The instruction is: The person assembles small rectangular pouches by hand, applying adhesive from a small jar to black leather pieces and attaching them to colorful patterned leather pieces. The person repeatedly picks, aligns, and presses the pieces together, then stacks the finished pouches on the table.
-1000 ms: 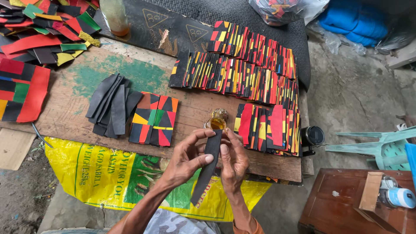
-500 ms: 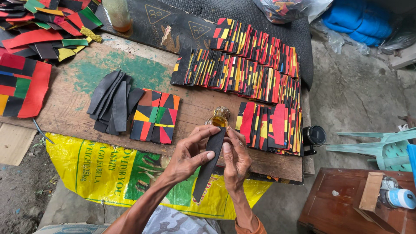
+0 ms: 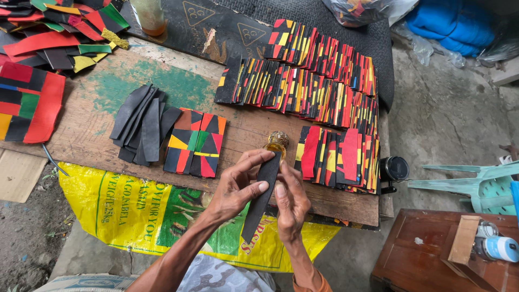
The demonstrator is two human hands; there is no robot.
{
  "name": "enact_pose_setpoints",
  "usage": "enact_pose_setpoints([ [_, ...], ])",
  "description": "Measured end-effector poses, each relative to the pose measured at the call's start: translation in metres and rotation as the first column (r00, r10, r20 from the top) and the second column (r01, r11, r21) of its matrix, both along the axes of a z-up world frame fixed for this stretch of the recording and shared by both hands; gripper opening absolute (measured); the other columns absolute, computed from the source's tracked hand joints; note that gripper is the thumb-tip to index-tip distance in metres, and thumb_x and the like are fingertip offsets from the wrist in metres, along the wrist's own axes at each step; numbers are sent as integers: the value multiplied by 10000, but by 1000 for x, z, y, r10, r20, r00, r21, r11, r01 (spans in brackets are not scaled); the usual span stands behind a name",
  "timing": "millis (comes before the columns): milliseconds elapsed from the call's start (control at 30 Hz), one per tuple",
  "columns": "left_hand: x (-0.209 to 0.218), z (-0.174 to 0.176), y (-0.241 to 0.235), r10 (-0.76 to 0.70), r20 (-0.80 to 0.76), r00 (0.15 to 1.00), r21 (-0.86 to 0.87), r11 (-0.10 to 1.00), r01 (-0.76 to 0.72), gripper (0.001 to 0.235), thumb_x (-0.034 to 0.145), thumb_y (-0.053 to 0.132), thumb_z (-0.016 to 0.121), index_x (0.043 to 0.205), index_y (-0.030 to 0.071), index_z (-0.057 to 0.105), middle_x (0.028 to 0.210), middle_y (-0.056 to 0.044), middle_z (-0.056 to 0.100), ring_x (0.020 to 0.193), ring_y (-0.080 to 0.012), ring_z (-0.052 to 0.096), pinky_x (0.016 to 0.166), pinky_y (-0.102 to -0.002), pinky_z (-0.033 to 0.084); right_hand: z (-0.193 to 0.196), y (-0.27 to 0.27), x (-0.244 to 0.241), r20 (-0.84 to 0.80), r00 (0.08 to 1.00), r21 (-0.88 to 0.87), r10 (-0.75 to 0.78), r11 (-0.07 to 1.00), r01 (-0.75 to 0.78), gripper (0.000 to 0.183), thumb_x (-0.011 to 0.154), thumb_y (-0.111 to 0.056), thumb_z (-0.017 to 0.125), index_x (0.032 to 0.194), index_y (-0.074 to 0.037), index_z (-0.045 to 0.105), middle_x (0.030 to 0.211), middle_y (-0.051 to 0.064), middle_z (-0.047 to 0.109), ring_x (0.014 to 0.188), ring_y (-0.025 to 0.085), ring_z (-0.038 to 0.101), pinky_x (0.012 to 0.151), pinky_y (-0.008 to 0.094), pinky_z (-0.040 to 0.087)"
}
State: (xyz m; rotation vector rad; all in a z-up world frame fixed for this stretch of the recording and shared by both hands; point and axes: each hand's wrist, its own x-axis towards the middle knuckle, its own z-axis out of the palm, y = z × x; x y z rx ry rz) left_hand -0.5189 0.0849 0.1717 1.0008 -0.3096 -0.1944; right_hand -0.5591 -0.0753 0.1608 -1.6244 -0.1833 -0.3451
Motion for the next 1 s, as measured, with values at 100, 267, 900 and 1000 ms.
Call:
enact_pose_setpoints([
  [100,5,0,2,49,35,998,11,999,-50,579,923,78,737,1449,-53,533,1466,-107,453,1360,-202,523,1131,-326,452,4,4,-7,83,996,-130,-35,990,46,365,1041,-113,547,1367,17,647,1397,143,612,1271,237,605,1126,355,458],
  [267,5,1,3,33,-41,999,24,999,-32,595,899,84,733,1439,-59,528,1453,-92,435,1269,-206,553,1037,-328,490,10,6,-4,19,998,-164,-53,985,55,410,1003,-150,539,1365,25,620,1376,175,594,1199,253,609,1078,352,466],
  [900,1,-1,8,74,82,994,99,992,-82,605,927,5,706,1488,-38,485,1503,-108,401,1304,-204,561,1098,-333,494,9,2,2,-39,993,-27,110,993,-111,489,1032,-145,533,1493,18,503,1477,157,501,1316,238,536,1153,361,407],
  [1000,4,6,5,79,51,996,102,991,-84,632,912,7,711,1495,-33,471,1516,-105,380,1281,-206,571,1070,-341,503,10,2,0,9,998,-183,56,982,-54,456,1028,-154,518,1447,20,562,1453,170,561,1303,257,569,1141,362,428],
])
